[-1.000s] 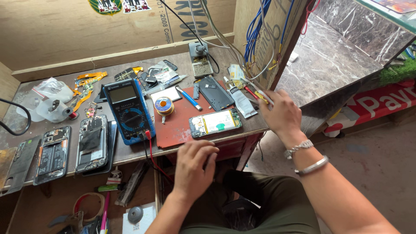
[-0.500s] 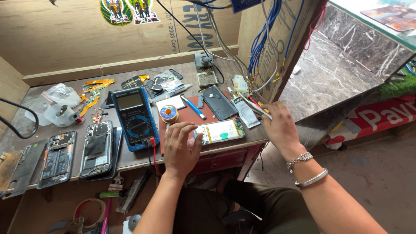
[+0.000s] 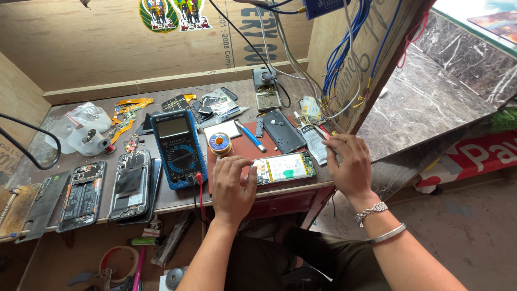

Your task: The person holds an opened smartphone, works on its internal components by hand, then connects a charging cable and powers the phone on to test it. They place the phone on the bench, pick up a multimeter probe, and probe the phone's board and battery contacts while watching the multimeter display.

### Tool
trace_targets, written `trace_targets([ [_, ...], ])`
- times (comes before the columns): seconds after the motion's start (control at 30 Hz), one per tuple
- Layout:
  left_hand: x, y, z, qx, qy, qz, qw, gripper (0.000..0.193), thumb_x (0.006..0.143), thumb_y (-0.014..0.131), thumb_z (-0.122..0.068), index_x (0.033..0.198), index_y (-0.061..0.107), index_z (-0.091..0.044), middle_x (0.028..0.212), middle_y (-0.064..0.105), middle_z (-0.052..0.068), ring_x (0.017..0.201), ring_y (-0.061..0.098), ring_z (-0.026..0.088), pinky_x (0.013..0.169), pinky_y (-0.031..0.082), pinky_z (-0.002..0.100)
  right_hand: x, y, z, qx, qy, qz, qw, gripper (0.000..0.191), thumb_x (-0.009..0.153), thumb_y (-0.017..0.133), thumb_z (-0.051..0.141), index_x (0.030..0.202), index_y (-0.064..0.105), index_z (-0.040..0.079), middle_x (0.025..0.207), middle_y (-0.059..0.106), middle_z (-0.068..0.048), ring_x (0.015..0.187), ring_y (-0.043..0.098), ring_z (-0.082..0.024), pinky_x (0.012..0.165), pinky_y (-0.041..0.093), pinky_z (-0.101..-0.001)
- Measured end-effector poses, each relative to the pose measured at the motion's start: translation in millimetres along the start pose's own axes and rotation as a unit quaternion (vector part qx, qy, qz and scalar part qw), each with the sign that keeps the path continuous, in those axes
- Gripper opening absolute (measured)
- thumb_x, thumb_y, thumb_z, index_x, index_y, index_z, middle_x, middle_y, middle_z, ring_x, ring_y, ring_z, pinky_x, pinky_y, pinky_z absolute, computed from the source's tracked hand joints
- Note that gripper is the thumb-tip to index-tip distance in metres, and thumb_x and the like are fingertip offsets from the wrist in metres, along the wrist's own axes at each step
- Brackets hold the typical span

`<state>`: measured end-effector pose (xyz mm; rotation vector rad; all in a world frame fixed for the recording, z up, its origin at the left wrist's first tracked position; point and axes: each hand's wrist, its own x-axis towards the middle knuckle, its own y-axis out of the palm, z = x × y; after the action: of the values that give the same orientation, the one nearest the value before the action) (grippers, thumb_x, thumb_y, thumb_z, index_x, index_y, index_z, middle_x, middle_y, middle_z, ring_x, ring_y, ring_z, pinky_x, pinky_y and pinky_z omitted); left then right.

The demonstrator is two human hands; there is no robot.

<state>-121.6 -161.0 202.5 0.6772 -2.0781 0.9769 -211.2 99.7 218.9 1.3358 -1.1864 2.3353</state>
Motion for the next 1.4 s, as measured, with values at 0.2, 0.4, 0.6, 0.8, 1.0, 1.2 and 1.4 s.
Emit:
trace_targets([
  [0.2, 2.7, 2.4, 1.0, 0.006, -0.001, -0.003, 1.0, 0.011, 0.097, 0.067, -0.021, 0.099, 0.067, -0.01, 0.104, 0.068, 0.004, 0.107, 0.062, 0.028, 0.097, 0.046, 0.044, -1.9, 6.8, -2.7, 0.025, 0.004, -0.022, 0.999, 0.017, 0.086, 0.071, 0.002, 0.1, 0.074, 0.011, 0.107, 0.069, -0.004, 0.103, 0.062, -0.027, 0.095, 0.049, -0.0393],
  [0.4, 5.5, 3.2, -0.5, 0.005, -0.002, 0.001, 1.0, 0.009, 0.094, 0.068, -0.018, 0.097, 0.068, -0.01, 0.105, 0.068, 0.004, 0.108, 0.061, 0.028, 0.096, 0.045, 0.044, -3.2, 6.2, -6.0, 0.034, -0.005, -0.015, 0.999, 0.017, 0.084, 0.07, 0.0, 0.097, 0.073, 0.01, 0.105, 0.07, -0.005, 0.102, 0.063, -0.027, 0.093, 0.05, -0.039],
  [0.6, 18.2, 7.7, -6.5, 0.02, -0.026, 0.002, 0.999, 0.008, 0.089, 0.071, -0.018, 0.093, 0.07, -0.012, 0.1, 0.07, 0.004, 0.103, 0.061, 0.027, 0.086, 0.044, 0.042, -3.4, 3.5, -7.4, 0.04, -0.01, -0.019, 0.999, 0.017, 0.084, 0.068, -0.002, 0.095, 0.073, 0.01, 0.102, 0.07, -0.005, 0.1, 0.064, -0.028, 0.092, 0.051, -0.0385],
  [0.8, 83.5, 39.8, 10.0, 0.098, -0.08, 0.135, 0.983, 0.019, 0.081, 0.077, -0.025, 0.096, 0.074, -0.014, 0.09, 0.075, 0.002, 0.095, 0.065, 0.027, 0.079, 0.048, 0.045, -1.9, 0.8, -9.4, 0.044, -0.019, -0.028, 0.998, 0.017, 0.082, 0.067, -0.003, 0.093, 0.072, 0.01, 0.099, 0.07, -0.006, 0.1, 0.065, -0.028, 0.092, 0.05, -0.0397],
  [1.0, 127.7, 76.9, 31.8, 0.226, -0.134, 0.274, 0.925, 0.03, 0.079, 0.081, -0.036, 0.103, 0.075, -0.02, 0.096, 0.075, 0.008, 0.098, 0.07, 0.029, 0.083, 0.052, 0.045, -3.4, -2.6, -12.5, 0.051, -0.021, -0.024, 0.998, 0.017, 0.082, 0.066, -0.003, 0.093, 0.072, 0.008, 0.099, 0.07, -0.007, 0.101, 0.064, -0.029, 0.094, 0.051, -0.0403],
  [1.2, 131.1, 103.4, 41.7, 0.234, -0.204, 0.293, 0.904, 0.027, 0.078, 0.081, -0.031, 0.103, 0.075, -0.022, 0.1, 0.075, 0.007, 0.099, 0.072, 0.029, 0.083, 0.055, 0.043, -5.8, -2.8, -16.9, 0.052, -0.012, -0.008, 0.999, 0.018, 0.082, 0.066, -0.002, 0.094, 0.073, 0.008, 0.101, 0.07, -0.006, 0.102, 0.063, -0.029, 0.094, 0.051, -0.0402],
  [1.4, 132.1, 95.6, 39.8, 0.168, -0.281, 0.25, 0.911, 0.045, 0.071, 0.09, -0.032, 0.108, 0.069, -0.019, 0.101, 0.075, 0.008, 0.1, 0.071, 0.03, 0.083, 0.055, 0.044, -6.6, -2.9, -17.8, 0.059, -0.01, -0.011, 0.998, 0.017, 0.081, 0.066, -0.002, 0.093, 0.073, 0.008, 0.101, 0.07, -0.006, 0.104, 0.064, -0.029, 0.095, 0.052, -0.0403],
])
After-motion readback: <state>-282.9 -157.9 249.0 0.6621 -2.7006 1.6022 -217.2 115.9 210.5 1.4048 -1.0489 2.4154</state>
